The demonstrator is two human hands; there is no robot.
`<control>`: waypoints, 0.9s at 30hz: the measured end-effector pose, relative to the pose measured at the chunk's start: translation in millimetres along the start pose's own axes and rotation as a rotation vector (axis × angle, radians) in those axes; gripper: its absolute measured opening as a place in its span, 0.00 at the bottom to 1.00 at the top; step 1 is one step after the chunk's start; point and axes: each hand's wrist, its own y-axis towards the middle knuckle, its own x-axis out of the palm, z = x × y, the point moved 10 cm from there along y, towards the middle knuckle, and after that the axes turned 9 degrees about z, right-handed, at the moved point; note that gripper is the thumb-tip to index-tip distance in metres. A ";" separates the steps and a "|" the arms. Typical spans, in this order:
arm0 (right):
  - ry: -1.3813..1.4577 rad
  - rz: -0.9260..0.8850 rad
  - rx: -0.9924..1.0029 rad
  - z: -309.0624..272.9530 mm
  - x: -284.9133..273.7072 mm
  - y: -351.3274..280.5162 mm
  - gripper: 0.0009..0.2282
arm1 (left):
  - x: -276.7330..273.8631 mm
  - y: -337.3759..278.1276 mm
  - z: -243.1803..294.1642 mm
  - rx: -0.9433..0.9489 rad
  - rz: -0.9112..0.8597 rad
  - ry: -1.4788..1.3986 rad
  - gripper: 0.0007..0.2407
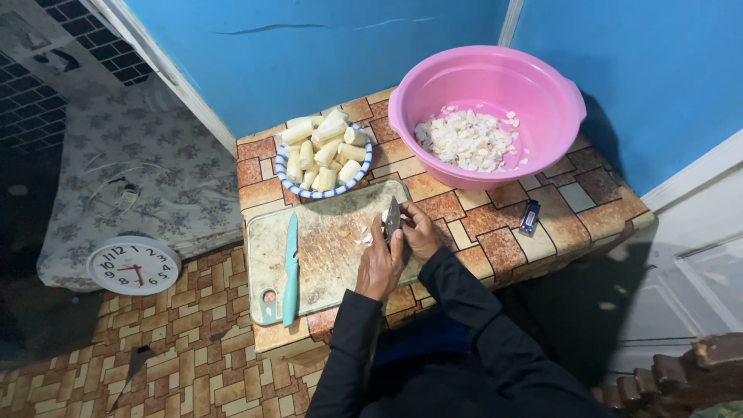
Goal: Dicing peeled cassava chunks into small pieces on a wooden cutting board and placing them into a pink plastic bowl.
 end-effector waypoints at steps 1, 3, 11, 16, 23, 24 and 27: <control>0.001 0.000 0.000 -4.8 2.0 -1.2 0.05 | 0.8 0.2 -0.7 0.000 0.001 0.000 0.24; 0.006 -0.007 -0.002 -14.9 6.6 -3.0 0.04 | 2.1 1.6 -2.1 -0.005 0.001 -0.015 0.24; -0.008 0.032 0.007 -13.8 4.9 -2.7 0.04 | 0.9 -0.8 -0.7 -0.013 0.011 -0.010 0.25; -0.022 0.033 0.010 -6.4 0.6 0.1 0.02 | -1.7 -1.3 3.8 -0.016 0.027 -0.002 0.25; -0.018 0.050 0.008 2.1 -6.2 1.1 0.03 | 3.9 4.7 -3.3 -0.012 0.049 -0.016 0.25; -0.009 0.068 0.016 2.3 -8.1 1.0 0.03 | 5.5 6.5 -4.1 -0.010 0.042 -0.035 0.25; 0.007 0.067 0.033 0.1 -5.9 -0.5 0.05 | 3.9 6.2 -1.0 -0.026 0.046 -0.032 0.25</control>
